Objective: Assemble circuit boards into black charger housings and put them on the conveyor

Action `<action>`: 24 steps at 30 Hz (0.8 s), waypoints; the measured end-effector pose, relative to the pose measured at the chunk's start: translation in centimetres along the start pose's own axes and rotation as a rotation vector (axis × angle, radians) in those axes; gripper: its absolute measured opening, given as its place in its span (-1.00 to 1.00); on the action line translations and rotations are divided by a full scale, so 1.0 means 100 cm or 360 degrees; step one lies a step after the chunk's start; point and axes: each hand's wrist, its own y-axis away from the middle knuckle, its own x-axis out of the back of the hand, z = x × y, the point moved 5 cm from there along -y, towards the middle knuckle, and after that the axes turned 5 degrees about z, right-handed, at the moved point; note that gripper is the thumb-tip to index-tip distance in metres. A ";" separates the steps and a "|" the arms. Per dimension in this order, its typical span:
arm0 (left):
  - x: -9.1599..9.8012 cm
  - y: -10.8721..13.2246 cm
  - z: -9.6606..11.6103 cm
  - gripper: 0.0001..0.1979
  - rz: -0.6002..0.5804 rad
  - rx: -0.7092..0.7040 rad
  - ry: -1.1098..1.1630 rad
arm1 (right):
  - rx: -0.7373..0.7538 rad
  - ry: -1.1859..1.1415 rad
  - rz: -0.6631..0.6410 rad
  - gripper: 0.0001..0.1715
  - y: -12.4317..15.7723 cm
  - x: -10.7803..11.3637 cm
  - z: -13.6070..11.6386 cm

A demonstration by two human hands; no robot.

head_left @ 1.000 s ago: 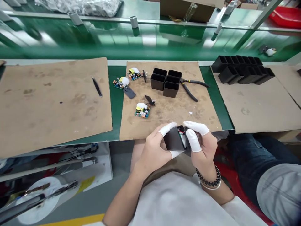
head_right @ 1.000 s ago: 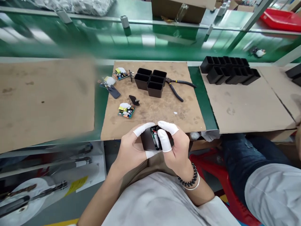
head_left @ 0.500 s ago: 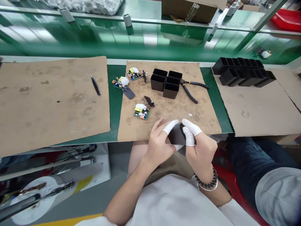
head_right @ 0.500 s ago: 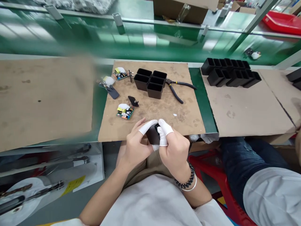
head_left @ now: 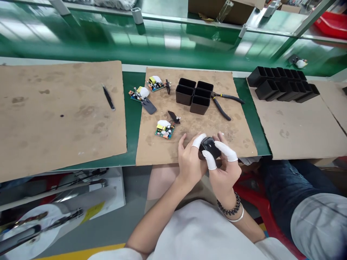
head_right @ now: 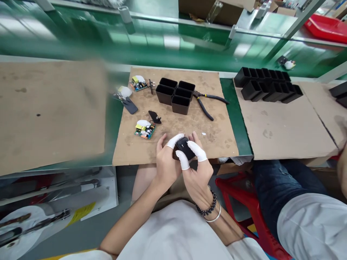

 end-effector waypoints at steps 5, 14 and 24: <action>0.002 -0.004 -0.005 -0.60 -0.0153 0.0122 0.0061 | 0.0346 0.0166 -0.0153 -0.60 -0.014 0.002 0.002; 0.007 -0.017 -0.009 -0.46 -0.0547 0.0388 0.0268 | 0.0563 0.0050 -0.0308 -0.57 -0.022 -0.002 0.005; 0.024 -0.044 -0.033 -0.64 -0.0910 0.0176 0.0514 | 0.0543 -0.0036 -0.0486 -0.59 -0.028 -0.002 0.006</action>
